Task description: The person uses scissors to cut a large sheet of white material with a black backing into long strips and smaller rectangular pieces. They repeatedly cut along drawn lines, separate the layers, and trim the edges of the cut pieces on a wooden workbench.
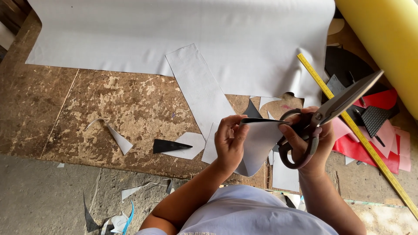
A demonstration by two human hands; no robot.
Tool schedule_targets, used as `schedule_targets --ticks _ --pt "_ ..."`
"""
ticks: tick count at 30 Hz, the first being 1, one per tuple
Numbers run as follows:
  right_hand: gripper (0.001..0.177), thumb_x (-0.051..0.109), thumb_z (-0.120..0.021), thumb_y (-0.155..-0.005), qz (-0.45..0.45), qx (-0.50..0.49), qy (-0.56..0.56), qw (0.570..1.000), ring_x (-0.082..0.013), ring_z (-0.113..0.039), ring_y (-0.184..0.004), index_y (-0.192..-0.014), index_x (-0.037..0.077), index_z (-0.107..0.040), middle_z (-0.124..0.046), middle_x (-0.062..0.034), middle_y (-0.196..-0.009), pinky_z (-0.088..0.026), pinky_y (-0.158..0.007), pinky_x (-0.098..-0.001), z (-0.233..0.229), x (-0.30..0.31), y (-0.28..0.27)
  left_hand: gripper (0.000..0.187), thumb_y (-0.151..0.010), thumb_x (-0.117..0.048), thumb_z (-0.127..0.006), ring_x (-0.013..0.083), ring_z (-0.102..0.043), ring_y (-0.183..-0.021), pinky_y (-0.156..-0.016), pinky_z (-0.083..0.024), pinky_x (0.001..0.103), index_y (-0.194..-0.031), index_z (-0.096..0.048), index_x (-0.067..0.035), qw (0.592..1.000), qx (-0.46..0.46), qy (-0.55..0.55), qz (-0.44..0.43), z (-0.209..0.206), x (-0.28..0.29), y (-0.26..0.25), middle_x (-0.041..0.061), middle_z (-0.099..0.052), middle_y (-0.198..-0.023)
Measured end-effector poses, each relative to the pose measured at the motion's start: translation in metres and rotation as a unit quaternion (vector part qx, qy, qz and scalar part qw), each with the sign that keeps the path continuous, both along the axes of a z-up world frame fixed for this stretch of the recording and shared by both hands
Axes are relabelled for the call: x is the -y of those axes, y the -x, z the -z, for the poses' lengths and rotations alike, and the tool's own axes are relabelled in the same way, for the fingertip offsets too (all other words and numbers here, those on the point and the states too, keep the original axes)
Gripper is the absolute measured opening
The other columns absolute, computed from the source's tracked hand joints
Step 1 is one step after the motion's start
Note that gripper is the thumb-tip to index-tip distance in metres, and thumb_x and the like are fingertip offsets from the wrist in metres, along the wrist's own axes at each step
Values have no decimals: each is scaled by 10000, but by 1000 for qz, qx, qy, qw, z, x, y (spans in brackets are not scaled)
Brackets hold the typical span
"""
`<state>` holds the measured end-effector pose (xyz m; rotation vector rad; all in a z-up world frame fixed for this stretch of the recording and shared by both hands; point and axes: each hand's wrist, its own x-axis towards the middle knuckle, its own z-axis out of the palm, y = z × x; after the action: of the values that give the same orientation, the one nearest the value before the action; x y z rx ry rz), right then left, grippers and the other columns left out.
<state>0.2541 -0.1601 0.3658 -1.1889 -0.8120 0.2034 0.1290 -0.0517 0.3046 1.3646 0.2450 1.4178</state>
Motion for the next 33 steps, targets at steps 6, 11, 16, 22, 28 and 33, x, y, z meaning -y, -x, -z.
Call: schedule_targets --ticks 6,11,16,22,28,33 --pt "525 -79 -855 -737 -11 -3 49 999 -169 -681 -674 -1163 -27 -552 -682 -162 -794 -569 -647 -266 0 8 14 107 -1031 -70 -633 163 -708 -944 -831 -554 313 -1102 -697 -22 996 -9 82 37 -10 -14 5 103 -750 -995" --pt "490 34 -911 -673 -56 79 199 975 -147 -700 -590 -1111 42 -692 -758 -75 -728 -549 -630 -250 35 31 -3 79 -924 -113 -785 130 -702 -760 -684 -568 274 -961 -787 -43 978 -160 48 124 -35 -33 21 100 -733 -775" --pt "591 158 -958 -596 -77 297 243 920 -308 -684 -638 -1113 3 -717 -732 -166 -811 -531 -570 -376 3 32 -23 48 -883 -45 -778 243 -733 -731 -645 -580 330 -917 -778 -10 966 -216 -42 134 -63 -44 36 162 -731 -753" --pt "528 175 -950 -628 -98 340 235 905 -343 -702 -673 -1067 -7 -719 -715 -172 -835 -559 -574 -406 6 28 -22 44 -873 -11 -764 336 -748 -738 -667 -609 370 -877 -756 32 956 -242 -131 105 -81 -44 41 195 -736 -767" --pt "279 222 -818 -813 -80 98 304 944 -212 -600 -405 -957 4 -720 -645 -116 -528 -468 -429 -307 56 28 -20 66 -919 -98 -768 238 -745 -792 -723 -606 352 -937 -775 -35 973 -208 -47 90 -58 -47 32 130 -756 -809" --pt "813 770 -442 -935 -166 -432 442 769 -260 -577 -448 -948 -30 -585 -688 -235 -672 -413 -431 -316 140 18 7 227 -953 -248 -742 154 -570 -729 -616 -510 333 -920 -752 -23 973 -118 136 145 -85 -37 37 93 -641 -733"
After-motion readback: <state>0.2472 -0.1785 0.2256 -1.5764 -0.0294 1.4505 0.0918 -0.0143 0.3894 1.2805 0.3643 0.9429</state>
